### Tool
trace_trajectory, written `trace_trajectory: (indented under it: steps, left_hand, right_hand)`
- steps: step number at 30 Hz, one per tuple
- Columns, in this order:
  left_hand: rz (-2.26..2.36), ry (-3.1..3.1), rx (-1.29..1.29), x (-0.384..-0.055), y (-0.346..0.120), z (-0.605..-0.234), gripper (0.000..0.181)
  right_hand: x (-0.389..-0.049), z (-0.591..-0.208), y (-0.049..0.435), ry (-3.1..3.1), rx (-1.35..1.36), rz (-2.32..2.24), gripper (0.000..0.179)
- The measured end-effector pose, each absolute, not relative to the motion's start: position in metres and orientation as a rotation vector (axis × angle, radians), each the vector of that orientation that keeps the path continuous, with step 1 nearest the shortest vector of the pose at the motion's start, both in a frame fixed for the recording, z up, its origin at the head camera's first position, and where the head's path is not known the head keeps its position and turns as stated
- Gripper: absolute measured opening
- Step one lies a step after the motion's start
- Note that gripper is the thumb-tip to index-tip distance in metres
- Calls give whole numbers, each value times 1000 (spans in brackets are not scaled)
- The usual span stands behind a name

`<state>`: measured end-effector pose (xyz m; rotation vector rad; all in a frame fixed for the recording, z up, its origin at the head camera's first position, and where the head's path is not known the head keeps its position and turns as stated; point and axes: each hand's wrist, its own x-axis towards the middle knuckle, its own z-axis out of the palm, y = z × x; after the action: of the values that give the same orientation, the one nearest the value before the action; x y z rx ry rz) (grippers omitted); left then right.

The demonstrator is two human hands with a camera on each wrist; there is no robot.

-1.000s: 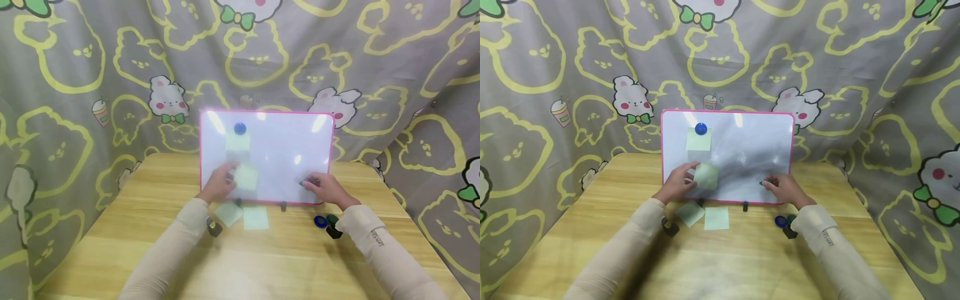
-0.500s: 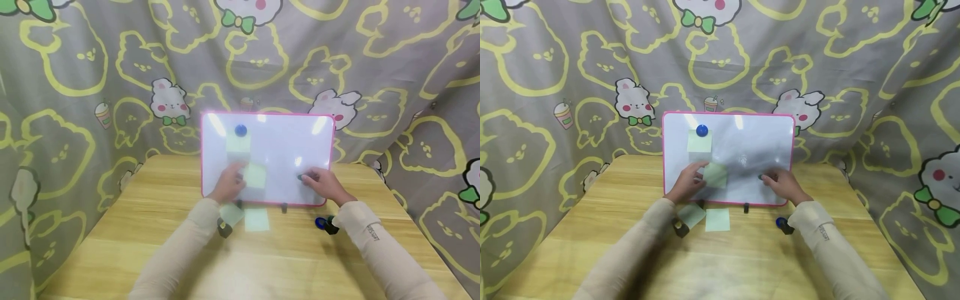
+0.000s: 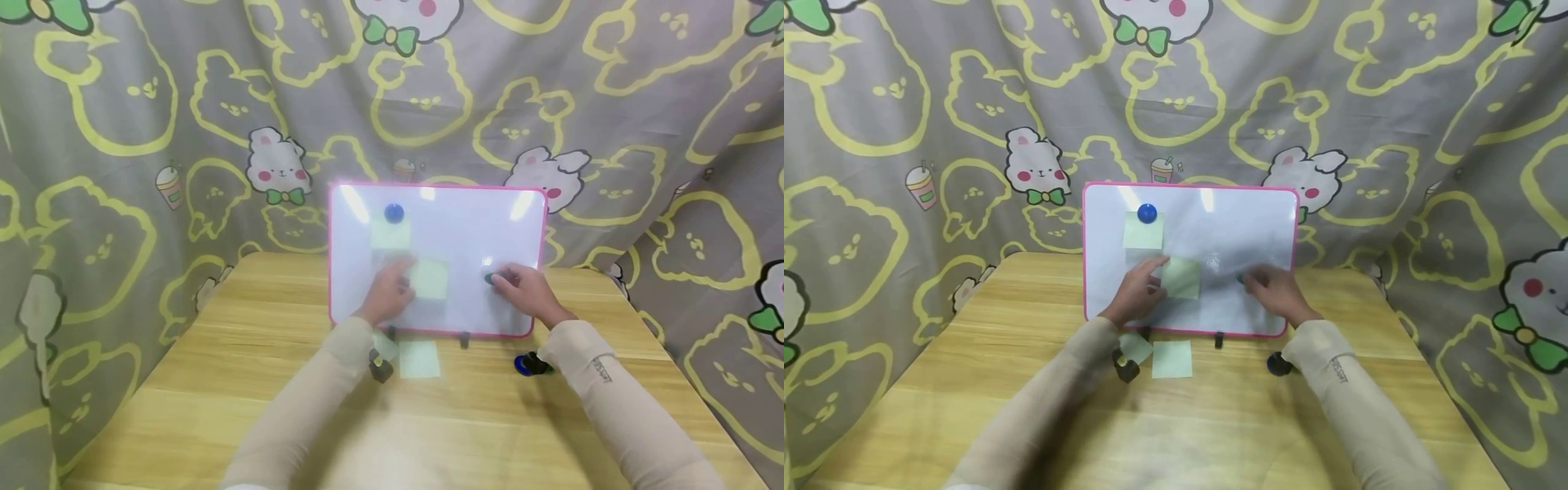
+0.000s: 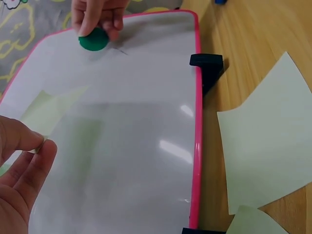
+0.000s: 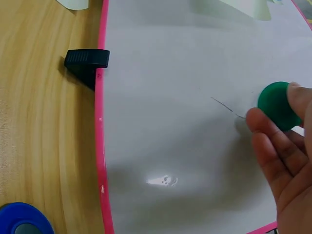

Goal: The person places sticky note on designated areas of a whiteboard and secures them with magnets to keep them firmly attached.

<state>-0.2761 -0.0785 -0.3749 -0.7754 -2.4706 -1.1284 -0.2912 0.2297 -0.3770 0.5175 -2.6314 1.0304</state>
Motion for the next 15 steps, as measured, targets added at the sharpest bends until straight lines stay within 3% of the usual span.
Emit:
trace_trajectory:
  steps: [15]
  left_hand:
    - [-1036, -2519, -760, -288, -65, -362, 66]
  right_hand:
    - [-299, -361, 224, -2548, 342, 1138, 29]
